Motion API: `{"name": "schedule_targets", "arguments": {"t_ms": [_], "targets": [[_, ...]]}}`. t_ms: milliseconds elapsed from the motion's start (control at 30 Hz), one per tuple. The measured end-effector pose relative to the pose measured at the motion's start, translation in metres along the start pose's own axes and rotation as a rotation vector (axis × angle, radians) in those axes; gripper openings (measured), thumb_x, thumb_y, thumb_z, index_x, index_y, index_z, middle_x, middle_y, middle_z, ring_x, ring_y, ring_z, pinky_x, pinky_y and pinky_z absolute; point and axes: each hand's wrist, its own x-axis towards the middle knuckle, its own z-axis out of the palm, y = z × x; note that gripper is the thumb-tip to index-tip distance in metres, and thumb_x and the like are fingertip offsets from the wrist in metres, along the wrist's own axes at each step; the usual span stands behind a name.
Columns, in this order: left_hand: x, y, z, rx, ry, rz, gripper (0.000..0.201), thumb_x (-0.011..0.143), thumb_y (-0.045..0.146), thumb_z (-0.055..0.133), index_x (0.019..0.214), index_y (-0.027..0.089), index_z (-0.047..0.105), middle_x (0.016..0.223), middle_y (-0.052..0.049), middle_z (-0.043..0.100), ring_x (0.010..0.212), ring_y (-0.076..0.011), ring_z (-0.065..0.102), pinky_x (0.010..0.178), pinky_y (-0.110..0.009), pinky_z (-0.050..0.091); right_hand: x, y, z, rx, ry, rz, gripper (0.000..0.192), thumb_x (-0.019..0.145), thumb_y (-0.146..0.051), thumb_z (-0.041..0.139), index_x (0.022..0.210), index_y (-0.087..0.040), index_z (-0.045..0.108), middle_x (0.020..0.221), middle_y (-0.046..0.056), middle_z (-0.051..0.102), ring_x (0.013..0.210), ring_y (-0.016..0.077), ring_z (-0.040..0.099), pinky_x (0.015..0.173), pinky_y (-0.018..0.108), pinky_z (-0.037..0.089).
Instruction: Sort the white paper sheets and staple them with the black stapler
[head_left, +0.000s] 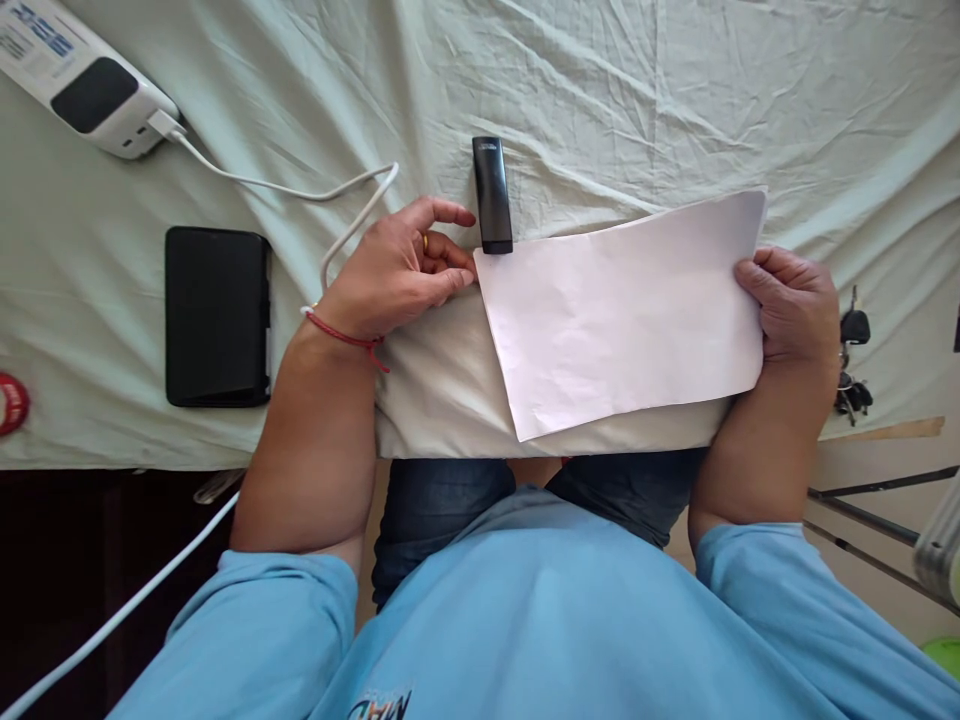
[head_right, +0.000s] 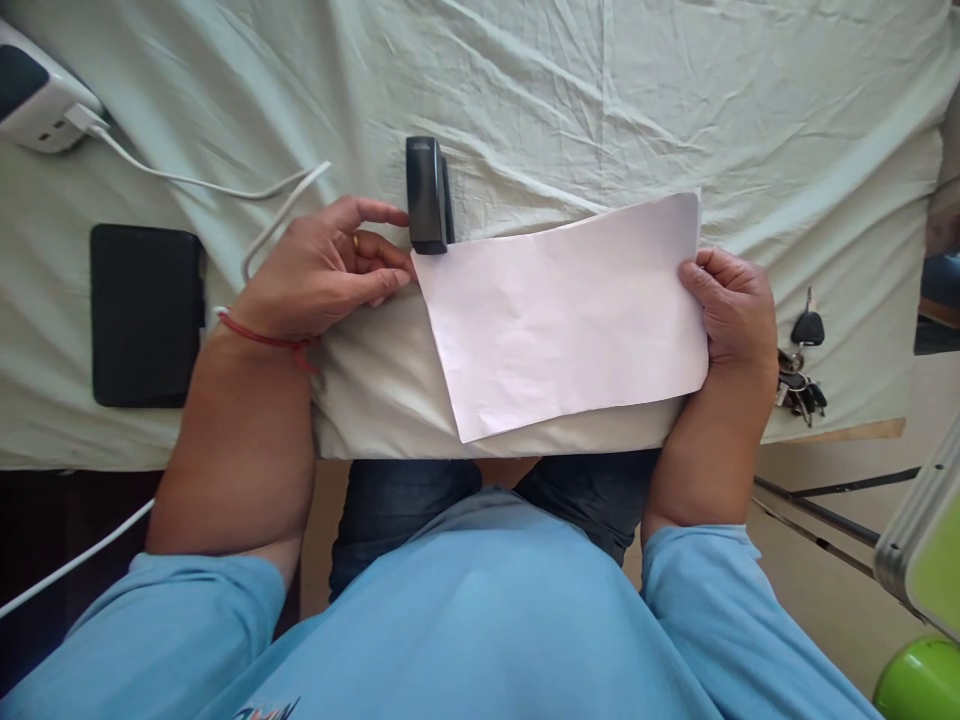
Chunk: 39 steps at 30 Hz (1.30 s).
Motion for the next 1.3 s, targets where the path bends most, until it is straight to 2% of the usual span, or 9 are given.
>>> {"name": "schedule_targets", "arguments": {"t_ms": [100,200,367,500,733,933,1033,1200,1300], "targets": [[0.000,0.001,0.001,0.024,0.018,-0.007,0.057,0.080,0.039,0.102,0.129,0.027,0.076,0.092,-0.002,0.085,0.075,-0.0197,0.073,0.064,-0.035,0.054,0.000,-0.001,0.001,0.001,0.003,0.011,0.034,0.061,-0.047,0.110,0.083,-0.027,0.092,0.071,-0.002,0.074,0.066,0.0129,0.061,0.059,0.026,0.050],[0.001,0.000,0.004,0.048,0.041,0.000,0.051,0.081,0.040,0.101,0.124,0.026,0.077,0.091,-0.001,0.085,0.081,-0.0214,0.078,0.073,-0.036,0.060,0.000,-0.001,0.001,-0.003,0.006,0.019,0.035,0.060,-0.047,0.109,0.083,-0.027,0.092,0.071,-0.003,0.073,0.066,0.0124,0.061,0.059,0.026,0.049],[0.005,-0.003,0.004,0.012,0.053,-0.031,0.054,0.078,0.031,0.101,0.124,0.022,0.075,0.085,0.002,0.084,0.077,-0.0158,0.076,0.072,-0.031,0.058,0.000,-0.002,0.001,-0.021,0.010,0.013,0.036,0.062,-0.048,0.108,0.083,-0.026,0.090,0.076,-0.002,0.076,0.066,0.0127,0.061,0.058,0.027,0.049],[0.007,-0.006,0.005,0.033,0.084,-0.022,0.052,0.079,0.036,0.105,0.119,0.024,0.074,0.083,0.004,0.082,0.079,-0.0170,0.078,0.074,-0.032,0.060,-0.001,-0.002,0.000,-0.035,-0.017,-0.001,0.037,0.065,-0.053,0.109,0.083,-0.027,0.090,0.075,-0.003,0.077,0.065,0.0127,0.060,0.057,0.026,0.049],[0.004,-0.003,0.011,0.014,0.122,-0.006,0.042,0.074,0.032,0.093,0.110,0.025,0.073,0.083,0.000,0.082,0.071,-0.0164,0.073,0.066,-0.032,0.053,-0.002,0.002,-0.002,-0.023,-0.037,-0.008,0.041,0.066,-0.059,0.111,0.085,-0.028,0.091,0.077,-0.002,0.081,0.063,0.0137,0.062,0.053,0.026,0.050],[0.007,-0.006,0.011,0.048,0.135,0.013,0.044,0.077,0.044,0.102,0.105,0.023,0.074,0.081,0.002,0.080,0.075,-0.0167,0.074,0.073,-0.035,0.059,-0.005,0.002,-0.005,-0.007,-0.111,0.037,0.051,0.065,-0.064,0.112,0.098,-0.028,0.095,0.083,0.001,0.087,0.067,0.0190,0.073,0.060,0.033,0.062],[0.006,-0.008,0.014,0.069,0.147,0.063,0.044,0.079,0.045,0.100,0.110,0.025,0.075,0.088,-0.001,0.082,0.081,-0.0201,0.076,0.073,-0.036,0.060,-0.006,0.000,-0.004,-0.002,-0.115,0.062,0.048,0.065,-0.061,0.112,0.095,-0.029,0.095,0.083,0.000,0.088,0.067,0.0210,0.076,0.058,0.034,0.063],[-0.002,-0.006,0.022,0.224,0.315,0.209,0.037,0.095,0.050,0.087,0.127,0.035,0.081,0.103,-0.005,0.079,0.079,-0.0205,0.070,0.065,-0.038,0.052,-0.007,-0.003,-0.003,-0.003,-0.095,0.099,0.045,0.064,-0.057,0.112,0.093,-0.027,0.095,0.080,0.001,0.087,0.063,0.0203,0.076,0.056,0.033,0.063],[-0.001,-0.009,0.024,0.301,0.332,0.336,0.029,0.105,0.047,0.081,0.130,0.033,0.087,0.098,-0.003,0.073,0.084,-0.0191,0.070,0.076,-0.040,0.057,-0.007,-0.003,-0.004,-0.012,-0.089,0.112,0.047,0.064,-0.057,0.112,0.094,-0.025,0.095,0.081,0.002,0.088,0.066,0.0212,0.078,0.058,0.032,0.064]]}}
